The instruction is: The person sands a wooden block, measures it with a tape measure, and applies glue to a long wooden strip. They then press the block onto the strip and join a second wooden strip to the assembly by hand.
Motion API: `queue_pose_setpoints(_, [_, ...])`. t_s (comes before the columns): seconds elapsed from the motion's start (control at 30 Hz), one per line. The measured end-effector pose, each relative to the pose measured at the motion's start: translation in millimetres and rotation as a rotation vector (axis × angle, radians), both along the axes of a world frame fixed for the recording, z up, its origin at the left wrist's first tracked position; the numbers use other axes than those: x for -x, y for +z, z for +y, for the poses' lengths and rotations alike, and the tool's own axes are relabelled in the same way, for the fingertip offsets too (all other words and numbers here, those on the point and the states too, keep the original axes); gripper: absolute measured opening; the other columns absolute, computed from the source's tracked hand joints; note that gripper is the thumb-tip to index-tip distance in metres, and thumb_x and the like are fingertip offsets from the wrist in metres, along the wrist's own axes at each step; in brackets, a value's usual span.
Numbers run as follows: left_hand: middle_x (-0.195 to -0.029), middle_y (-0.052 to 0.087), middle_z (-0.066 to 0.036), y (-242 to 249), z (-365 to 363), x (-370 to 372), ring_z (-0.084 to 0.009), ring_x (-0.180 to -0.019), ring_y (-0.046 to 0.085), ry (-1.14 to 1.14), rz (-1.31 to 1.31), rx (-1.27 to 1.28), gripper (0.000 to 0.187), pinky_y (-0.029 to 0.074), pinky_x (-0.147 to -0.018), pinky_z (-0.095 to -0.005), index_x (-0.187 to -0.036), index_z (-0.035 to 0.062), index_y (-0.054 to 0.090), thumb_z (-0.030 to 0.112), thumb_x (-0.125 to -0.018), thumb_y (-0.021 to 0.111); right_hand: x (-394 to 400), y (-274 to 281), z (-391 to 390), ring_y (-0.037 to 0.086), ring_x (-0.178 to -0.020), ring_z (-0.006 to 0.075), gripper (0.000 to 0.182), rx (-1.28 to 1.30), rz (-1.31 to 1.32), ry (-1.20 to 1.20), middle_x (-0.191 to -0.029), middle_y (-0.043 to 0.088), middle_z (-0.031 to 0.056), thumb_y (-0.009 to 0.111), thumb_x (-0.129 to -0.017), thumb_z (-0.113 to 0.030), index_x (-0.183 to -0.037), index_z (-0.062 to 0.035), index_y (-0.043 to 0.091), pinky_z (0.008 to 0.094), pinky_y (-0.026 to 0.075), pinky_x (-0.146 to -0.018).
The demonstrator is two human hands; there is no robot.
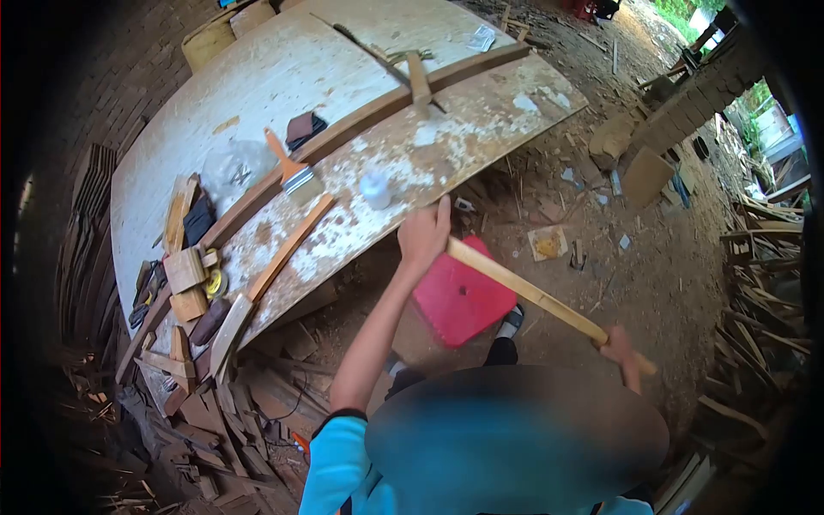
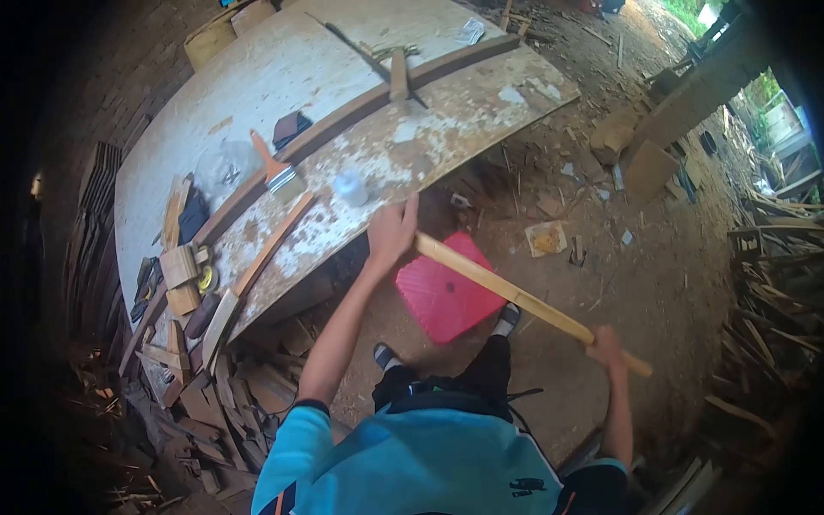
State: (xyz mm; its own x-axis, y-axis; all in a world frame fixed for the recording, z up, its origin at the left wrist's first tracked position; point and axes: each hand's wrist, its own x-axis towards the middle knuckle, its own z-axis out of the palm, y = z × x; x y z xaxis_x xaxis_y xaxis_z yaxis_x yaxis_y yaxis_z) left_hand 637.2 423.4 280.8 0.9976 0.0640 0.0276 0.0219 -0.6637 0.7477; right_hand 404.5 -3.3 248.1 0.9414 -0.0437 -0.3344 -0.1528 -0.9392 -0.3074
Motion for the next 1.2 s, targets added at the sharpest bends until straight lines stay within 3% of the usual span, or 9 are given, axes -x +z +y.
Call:
queue_pose_setpoints(0.13, [-0.078,0.062,-0.027,-35,-52,-133,-0.046,-0.076,0.059,0.162,0.045,-0.098,0.058,0.045,-0.076,-0.051,-0.078,-0.001,0.067,0.046,-0.089,0.035,-71,-48,-14,0.061,-0.067,0.0375,0.027,-0.149,-0.065,0.016,-0.069,0.06,0.0215,0.068,-0.068,-0.025,-0.079,-0.0005,0.065,0.0423,0.047,-0.06])
queue_pose_setpoints(0.2, [-0.092,0.062,-0.027,-58,-53,-171,-0.0433,-0.091,0.058,0.314,0.097,-0.279,0.054,0.043,-0.08,-0.0509,-0.086,0.0013,0.068,0.046,-0.089,0.037,-121,-69,-6,0.061,-0.068,0.0384,0.027,-0.196,-0.079,0.074,-0.069,0.06,0.0216,0.068,-0.07,-0.027,-0.078,-0.0008,0.064,0.0439,0.048,-0.061])
queue_pose_setpoints(0.27, [-0.11,0.057,-0.024,-81,-40,-183,-0.0375,-0.112,0.048,0.337,-0.036,-0.402,0.048,0.038,-0.088,-0.0506,-0.095,0.0062,0.067,0.045,-0.089,0.039,-141,-71,4,0.06,-0.069,0.0394,0.028,-0.235,-0.032,0.086,-0.069,0.06,0.0217,0.068,-0.071,-0.028,-0.077,-0.0014,0.063,0.0455,0.048,-0.061])
queue_pose_setpoints(0.3, [-0.127,0.045,-0.02,-84,-33,-185,-0.0337,-0.125,0.034,0.341,0.1,-0.339,0.044,0.028,-0.097,-0.0499,-0.11,0.0125,0.061,0.045,-0.088,0.041,-156,-71,4,0.06,-0.07,0.0398,0.028,-0.254,0.011,0.079,-0.069,0.06,0.0219,0.067,-0.071,-0.029,-0.077,-0.0017,0.063,0.046,0.048,-0.061])
queue_pose_setpoints(0.4, [-0.135,0.037,-0.018,-89,-33,-185,-0.0341,-0.127,0.031,0.473,-0.148,-0.405,0.047,0.02,-0.103,-0.0509,-0.123,0.0162,0.052,0.046,-0.088,0.042,-175,-85,-3,0.06,-0.069,0.041,0.028,-0.242,0.075,0.122,-0.068,0.06,0.0216,0.066,-0.072,-0.03,-0.076,-0.0029,0.061,0.0475,0.048,-0.063])
queue_pose_setpoints(0.43, [-0.141,0.028,-0.018,-83,-32,-183,-0.0346,-0.131,0.026,0.46,-0.098,-0.358,0.052,0.012,-0.107,-0.0508,-0.132,0.0187,0.043,0.048,-0.088,0.041,-179,-93,-6,0.06,-0.069,0.0411,0.028,-0.244,0.094,0.145,-0.068,0.06,0.0213,0.065,-0.072,-0.03,-0.076,-0.003,0.06,0.0477,0.048,-0.063])
queue_pose_setpoints(0.57, [-0.145,0.023,-0.019,-76,-35,-184,-0.0348,-0.135,0.019,0.484,0.044,-0.386,0.056,0.007,-0.109,-0.0507,-0.135,0.0194,0.04,0.049,-0.088,0.041,-181,-117,-12,0.06,-0.066,0.0409,0.028,-0.274,0.077,0.203,-0.068,0.06,0.0205,0.066,-0.071,-0.03,-0.078,-0.004,0.059,0.0482,0.048,-0.06])
queue_pose_setpoints(1.07, [-0.141,0.032,-0.017,-76,-35,-182,-0.0324,-0.132,0.026,0.469,0.084,-0.382,0.055,0.016,-0.108,-0.0478,-0.133,0.0167,0.043,0.048,-0.087,0.042,-185,-167,-12,0.059,-0.068,0.0417,0.029,-0.378,0.056,0.234,-0.067,0.058,0.0221,0.064,-0.071,-0.03,-0.081,-0.0033,0.059,0.0483,0.045,-0.058])
queue_pose_setpoints(1.2, [-0.134,0.041,-0.016,-71,-36,-179,-0.0324,-0.125,0.036,0.452,0.096,-0.416,0.054,0.026,-0.103,-0.0464,-0.123,0.0143,0.054,0.051,-0.083,0.047,-191,-176,-9,0.057,-0.069,0.0432,0.028,-0.477,0.057,0.179,-0.068,0.058,0.0229,0.065,-0.071,-0.029,-0.082,-0.0041,0.059,0.0494,0.046,-0.061])
